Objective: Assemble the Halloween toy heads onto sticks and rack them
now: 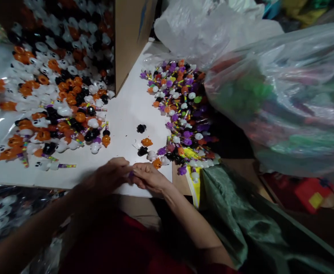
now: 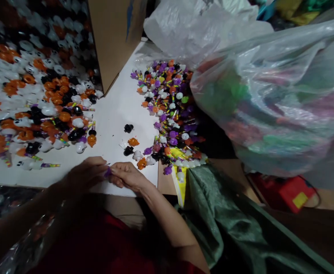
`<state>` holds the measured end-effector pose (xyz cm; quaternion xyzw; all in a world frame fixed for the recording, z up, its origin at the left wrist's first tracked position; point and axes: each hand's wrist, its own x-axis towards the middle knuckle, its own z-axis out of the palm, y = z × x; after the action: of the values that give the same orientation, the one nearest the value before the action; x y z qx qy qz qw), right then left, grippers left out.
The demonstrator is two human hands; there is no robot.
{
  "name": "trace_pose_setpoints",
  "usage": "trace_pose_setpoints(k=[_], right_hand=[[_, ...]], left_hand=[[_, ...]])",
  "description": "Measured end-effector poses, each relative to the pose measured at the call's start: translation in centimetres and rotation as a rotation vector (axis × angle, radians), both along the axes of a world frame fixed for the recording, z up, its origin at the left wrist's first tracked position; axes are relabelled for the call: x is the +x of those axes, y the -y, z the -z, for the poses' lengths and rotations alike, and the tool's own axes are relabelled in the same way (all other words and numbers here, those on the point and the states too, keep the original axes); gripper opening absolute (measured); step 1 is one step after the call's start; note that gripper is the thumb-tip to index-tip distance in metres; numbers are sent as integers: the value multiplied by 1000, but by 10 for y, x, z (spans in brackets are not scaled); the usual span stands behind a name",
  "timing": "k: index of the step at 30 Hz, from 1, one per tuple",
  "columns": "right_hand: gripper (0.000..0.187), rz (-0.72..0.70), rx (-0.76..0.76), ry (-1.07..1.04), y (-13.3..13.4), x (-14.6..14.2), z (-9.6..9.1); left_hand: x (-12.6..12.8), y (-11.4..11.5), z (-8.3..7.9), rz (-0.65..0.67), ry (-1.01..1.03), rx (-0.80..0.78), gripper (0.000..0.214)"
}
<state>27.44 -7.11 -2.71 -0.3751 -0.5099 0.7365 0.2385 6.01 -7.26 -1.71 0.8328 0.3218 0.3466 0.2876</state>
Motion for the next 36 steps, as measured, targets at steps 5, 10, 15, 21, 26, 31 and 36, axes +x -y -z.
trace_pose_setpoints(k=[5, 10, 15, 21, 26, 31, 36], right_hand=[[27, 233, 677, 940, -47, 65, -23], [23, -194, 907, 1391, -97, 114, -15], [20, -402, 1004, 1334, -117, 127, -2], [25, 16, 1007, 1069, -79, 92, -24], [35, -48, 1075, 989, -38, 21, -21], [39, -89, 1119, 1151, -32, 13, -31], [26, 91, 1056, 928, -29, 19, -39]], left_hand=[[-17, -64, -39, -590, -266, 67, 23], [78, -135, -19, -448, -450, -113, 21], [132, -170, 34, -340, -431, -375, 7], [66, -121, 33, -517, 453, -782, 33], [49, -70, 29, -568, 1016, -1049, 21], [58, -57, 26, -563, 1179, -1097, 24], [69, -50, 27, -547, 1142, -923, 36]])
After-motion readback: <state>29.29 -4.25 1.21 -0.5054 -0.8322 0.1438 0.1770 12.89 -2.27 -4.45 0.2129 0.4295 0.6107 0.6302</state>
